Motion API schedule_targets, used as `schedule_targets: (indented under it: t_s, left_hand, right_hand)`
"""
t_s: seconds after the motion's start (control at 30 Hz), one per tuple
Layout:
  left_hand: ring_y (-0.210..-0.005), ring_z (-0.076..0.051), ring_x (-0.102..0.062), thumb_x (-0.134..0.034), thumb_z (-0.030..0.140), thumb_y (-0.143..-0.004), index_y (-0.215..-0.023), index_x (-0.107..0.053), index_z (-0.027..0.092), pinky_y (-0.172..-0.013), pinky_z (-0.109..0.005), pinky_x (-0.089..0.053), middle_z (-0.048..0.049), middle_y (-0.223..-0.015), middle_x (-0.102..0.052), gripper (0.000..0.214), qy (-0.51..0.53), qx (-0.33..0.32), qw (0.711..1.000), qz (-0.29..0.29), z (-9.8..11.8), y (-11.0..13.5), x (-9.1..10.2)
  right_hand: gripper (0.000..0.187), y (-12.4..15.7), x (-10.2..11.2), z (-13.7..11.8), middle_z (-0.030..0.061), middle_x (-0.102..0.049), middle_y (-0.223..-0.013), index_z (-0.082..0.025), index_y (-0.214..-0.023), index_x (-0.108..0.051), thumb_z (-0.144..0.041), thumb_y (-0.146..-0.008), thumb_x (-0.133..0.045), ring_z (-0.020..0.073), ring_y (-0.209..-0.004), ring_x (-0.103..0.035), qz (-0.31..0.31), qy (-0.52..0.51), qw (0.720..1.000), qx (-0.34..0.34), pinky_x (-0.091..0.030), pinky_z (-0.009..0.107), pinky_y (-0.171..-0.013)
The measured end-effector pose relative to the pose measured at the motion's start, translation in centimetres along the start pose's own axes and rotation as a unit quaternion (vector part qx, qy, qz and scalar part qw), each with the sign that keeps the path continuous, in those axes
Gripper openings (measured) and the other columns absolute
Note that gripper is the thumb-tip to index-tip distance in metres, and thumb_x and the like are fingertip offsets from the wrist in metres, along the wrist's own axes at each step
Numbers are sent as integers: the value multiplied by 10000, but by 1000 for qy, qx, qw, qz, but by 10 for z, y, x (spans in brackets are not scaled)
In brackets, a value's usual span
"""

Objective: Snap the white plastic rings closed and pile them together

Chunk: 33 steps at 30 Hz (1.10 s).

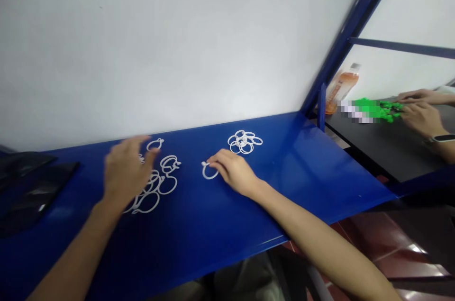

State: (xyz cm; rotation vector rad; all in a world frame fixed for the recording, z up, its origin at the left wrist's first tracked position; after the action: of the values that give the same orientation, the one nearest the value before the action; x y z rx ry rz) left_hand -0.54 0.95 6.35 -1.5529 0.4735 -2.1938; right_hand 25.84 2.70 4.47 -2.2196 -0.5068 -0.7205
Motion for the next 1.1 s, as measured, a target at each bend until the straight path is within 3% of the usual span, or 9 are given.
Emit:
schedule_targets:
  t_s: [0.07, 0.2, 0.3, 0.4, 0.5, 0.63, 0.77, 0.87, 1.1]
  left_hand:
    - [-1297, -515, -428, -333, 620, -963, -1360, -456, 43, -1033, -716, -294, -300, -1446, -434, 711, -98, 128, 986, 53, -47, -4, 18]
    - [-1316, -652, -301, -354, 704, -904, -1368, -394, -51, -974, -852, -143, -398, -1477, -317, 887, -130, 288, 949, 12, -113, 6, 26]
    - [-1332, -678, -250, -443, 727, -844, -1371, -390, -23, -943, -873, -132, -406, -1497, -283, 918, -112, 333, 935, -41, -134, 11, 20]
    - [-1326, -696, -239, -472, 706, -831, -1359, -404, 7, -882, -893, -154, -373, -1515, -284, 878, -101, 338, 935, -39, -140, 11, 19]
    - [-1306, -689, -288, -466, 689, -840, -1326, -453, 40, -836, -885, -201, -335, -1485, -365, 810, -106, 303, 947, 5, -135, 7, 22]
    - [-1297, -543, -425, -366, 642, -916, -1280, -534, 80, -970, -753, -304, -310, -1363, -512, 690, -101, 170, 980, 32, -104, -3, 13]
    - [-1194, -359, -538, -369, 513, -956, -1199, -610, 152, -1031, -514, -417, -192, -1230, -640, 497, -30, -25, 998, -51, -57, -6, -18]
    - [-1131, -308, -557, -376, 376, -959, -1162, -642, 184, -1030, -466, -421, -125, -1191, -674, 386, -13, -131, 984, -119, -31, 2, -39]
    - [-1136, -306, -558, -407, 305, -937, -1138, -684, 213, -1032, -488, -402, -99, -1156, -698, 354, -19, -147, 980, -135, -17, 10, -49]
  right_hand:
    - [171, -3, 18, 13, 75, -693, -1012, -209, -1027, -652, -267, -1024, -491, 200, -932, -651, 51, 71, 996, -22, -522, 337, -845]
    - [175, -6, 60, 42, 97, -682, -1024, -200, -1019, -667, -250, -999, -500, 228, -895, -627, 133, 213, 961, -116, -509, 351, -809]
    - [207, -3, 83, 58, 108, -677, -1052, -189, -1046, -679, -232, -981, -488, 242, -900, -622, 167, 280, 928, -181, -504, 365, -820]
    - [236, 3, 96, 71, 116, -665, -1081, -177, -1069, -693, -233, -966, -487, 244, -887, -621, 182, 315, 902, -234, -500, 359, -779]
    - [249, 9, 105, 80, 115, -660, -1084, -181, -1070, -710, -242, -955, -498, 240, -876, -623, 186, 335, 884, -269, -484, 337, -723]
    - [239, 13, 114, 87, 102, -675, -1051, -194, -1058, -727, -237, -950, -519, 240, -897, -633, 173, 349, 872, -296, -468, 324, -722]
    - [183, 13, 114, 93, 74, -707, -1001, -194, -1014, -728, -189, -909, -578, 214, -886, -647, 123, 320, 888, -305, -463, 302, -761]
    - [148, 14, 112, 96, 63, -717, -985, -198, -965, -726, -177, -891, -599, 198, -883, -650, 90, 307, 895, -311, -462, 291, -778]
    - [127, 11, 96, 98, 64, -702, -997, -199, -958, -718, -175, -896, -610, 186, -895, -651, 45, 303, 906, -293, -469, 287, -804]
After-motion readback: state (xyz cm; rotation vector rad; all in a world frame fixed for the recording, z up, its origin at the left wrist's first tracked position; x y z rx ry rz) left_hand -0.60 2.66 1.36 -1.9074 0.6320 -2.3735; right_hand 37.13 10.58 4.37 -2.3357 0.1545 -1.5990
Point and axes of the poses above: each hand's wrist, its own y-axis away from the middle knuckle, its own x-axis out of the back of the hand, z = x × y, the point moved 5 cm from there along -y, towards the middle knuckle
